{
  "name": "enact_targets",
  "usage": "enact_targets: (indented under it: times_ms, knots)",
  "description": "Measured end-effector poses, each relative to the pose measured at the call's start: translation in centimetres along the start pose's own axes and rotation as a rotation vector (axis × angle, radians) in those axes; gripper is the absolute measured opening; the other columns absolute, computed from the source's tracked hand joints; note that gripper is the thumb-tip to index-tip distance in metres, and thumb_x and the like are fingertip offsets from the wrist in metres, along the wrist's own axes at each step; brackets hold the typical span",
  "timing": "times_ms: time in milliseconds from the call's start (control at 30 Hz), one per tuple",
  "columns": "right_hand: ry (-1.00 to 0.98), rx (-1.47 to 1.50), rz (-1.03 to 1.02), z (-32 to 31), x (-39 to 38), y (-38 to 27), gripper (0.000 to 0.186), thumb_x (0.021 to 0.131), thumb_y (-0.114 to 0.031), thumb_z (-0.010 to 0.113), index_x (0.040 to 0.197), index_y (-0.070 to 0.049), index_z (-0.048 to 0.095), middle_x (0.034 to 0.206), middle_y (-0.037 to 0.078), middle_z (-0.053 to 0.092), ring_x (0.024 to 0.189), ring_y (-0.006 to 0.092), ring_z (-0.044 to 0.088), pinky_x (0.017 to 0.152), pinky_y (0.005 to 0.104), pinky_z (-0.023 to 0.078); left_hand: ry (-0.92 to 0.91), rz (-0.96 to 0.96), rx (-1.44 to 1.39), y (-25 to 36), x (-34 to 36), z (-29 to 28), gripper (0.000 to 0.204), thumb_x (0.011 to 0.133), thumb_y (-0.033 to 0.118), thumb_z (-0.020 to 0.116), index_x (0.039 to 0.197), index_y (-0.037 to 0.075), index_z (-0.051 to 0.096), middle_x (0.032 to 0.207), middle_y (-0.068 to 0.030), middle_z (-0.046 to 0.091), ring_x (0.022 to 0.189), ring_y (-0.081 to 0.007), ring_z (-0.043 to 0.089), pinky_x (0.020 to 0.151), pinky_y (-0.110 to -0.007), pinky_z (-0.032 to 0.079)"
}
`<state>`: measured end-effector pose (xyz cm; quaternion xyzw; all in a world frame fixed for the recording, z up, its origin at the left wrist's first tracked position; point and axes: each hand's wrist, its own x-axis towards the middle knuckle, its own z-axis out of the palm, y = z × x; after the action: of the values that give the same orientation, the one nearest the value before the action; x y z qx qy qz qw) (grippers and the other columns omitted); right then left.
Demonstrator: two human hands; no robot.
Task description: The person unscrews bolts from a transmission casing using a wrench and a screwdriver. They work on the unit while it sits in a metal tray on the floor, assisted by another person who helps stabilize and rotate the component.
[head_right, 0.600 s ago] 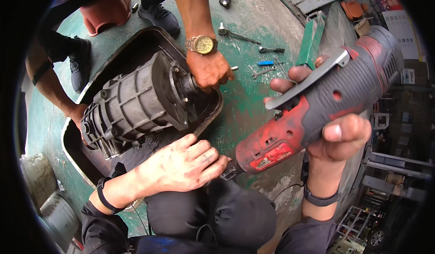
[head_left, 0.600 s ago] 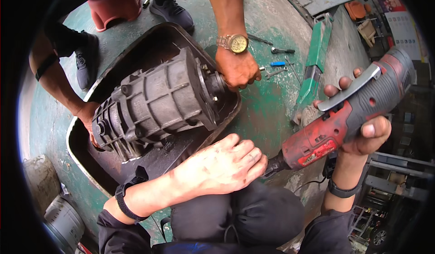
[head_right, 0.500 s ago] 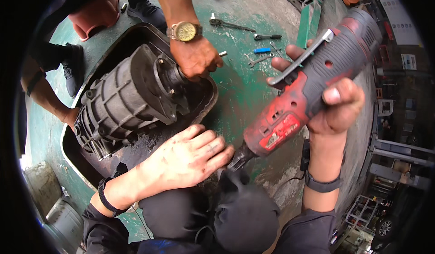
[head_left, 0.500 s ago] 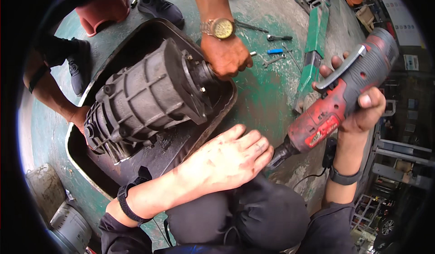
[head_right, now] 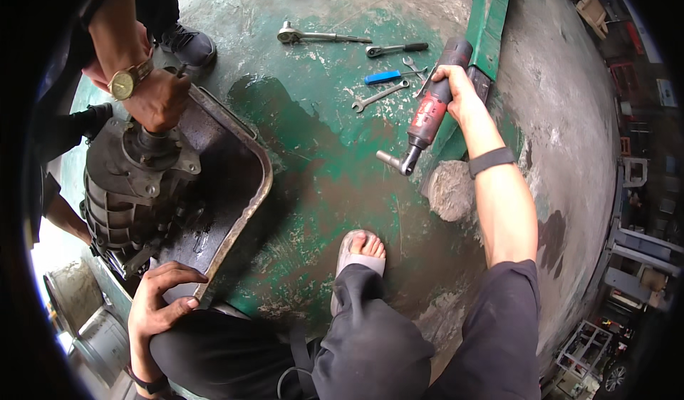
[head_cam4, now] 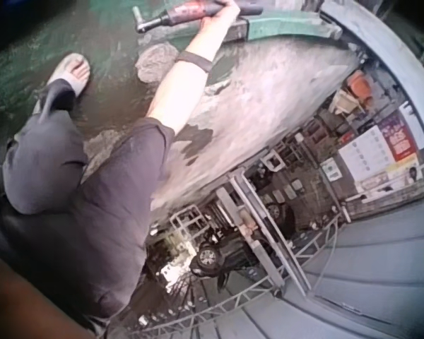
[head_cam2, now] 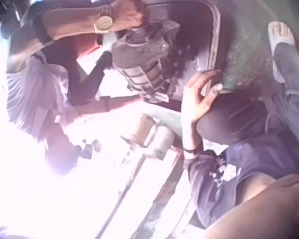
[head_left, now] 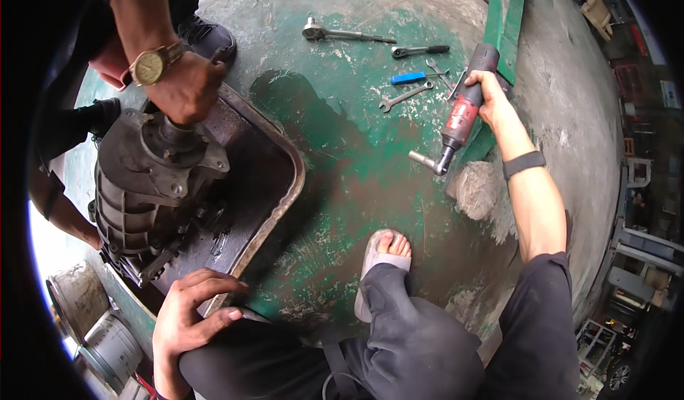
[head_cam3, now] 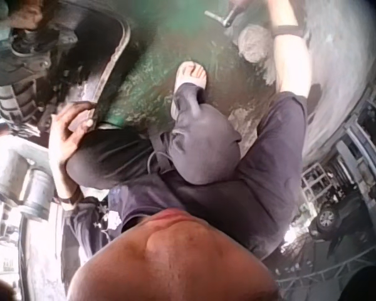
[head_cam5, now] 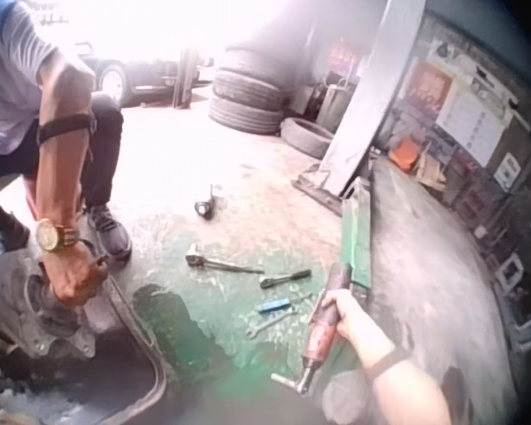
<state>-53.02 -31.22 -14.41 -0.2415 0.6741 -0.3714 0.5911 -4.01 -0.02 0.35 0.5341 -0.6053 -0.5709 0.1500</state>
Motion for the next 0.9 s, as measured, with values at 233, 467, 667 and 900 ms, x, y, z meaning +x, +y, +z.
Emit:
enact_targets:
  times_ms: [233, 467, 667, 900]
  knots:
    - [0.120, -0.051, 0.002, -1.5, 10.7, 3.9, 0.042, 0.056, -0.002, 0.067, 0.095, 0.003, 0.051, 0.082, 0.013, 0.055, 0.068, 0.0294, 0.058, 0.066, 0.0494, 0.054, 0.243, -0.192, 0.154, 1.9, -0.2, 4.0, 0.033, 0.075, 0.019, 0.077, 0.101, 0.000, 0.070, 0.095, -0.0138, 0.071, 0.090, -0.0315, 0.066, 0.083, -0.038, 0.050]
    - [-0.017, -0.263, 0.322, -2.6, 13.6, 4.8, 0.031, 0.066, -0.007, 0.064, 0.094, -0.003, 0.052, 0.088, 0.016, 0.060, 0.076, 0.0338, 0.064, 0.076, 0.0539, 0.058, 0.324, -0.329, 0.325, 3.9, -2.1, 4.9, 0.030, 0.074, 0.013, 0.074, 0.100, 0.000, 0.068, 0.090, -0.0140, 0.068, 0.083, -0.0300, 0.064, 0.076, -0.036, 0.049]
    - [-0.007, -1.475, 0.396, 0.2, 10.7, 0.3, 0.039, 0.072, -0.023, 0.075, 0.099, 0.003, 0.066, 0.095, 0.020, 0.071, 0.084, 0.0319, 0.072, 0.075, 0.0455, 0.060, 0.526, -0.363, 0.438, 4.5, -3.8, 5.8, 0.025, 0.077, 0.012, 0.071, 0.098, 0.000, 0.066, 0.088, -0.0143, 0.067, 0.084, -0.0338, 0.063, 0.077, -0.040, 0.048]
    - [-0.589, -2.069, -1.039, 5.4, 7.4, 6.6, 0.028, 0.071, -0.015, 0.064, 0.098, -0.007, 0.064, 0.091, 0.015, 0.068, 0.081, 0.0351, 0.068, 0.069, 0.0487, 0.054, 0.421, -0.389, 0.473, 3.2, -4.4, 6.1, 0.032, 0.082, 0.023, 0.073, 0.105, 0.003, 0.065, 0.092, -0.0143, 0.067, 0.087, -0.0356, 0.062, 0.078, -0.042, 0.049]
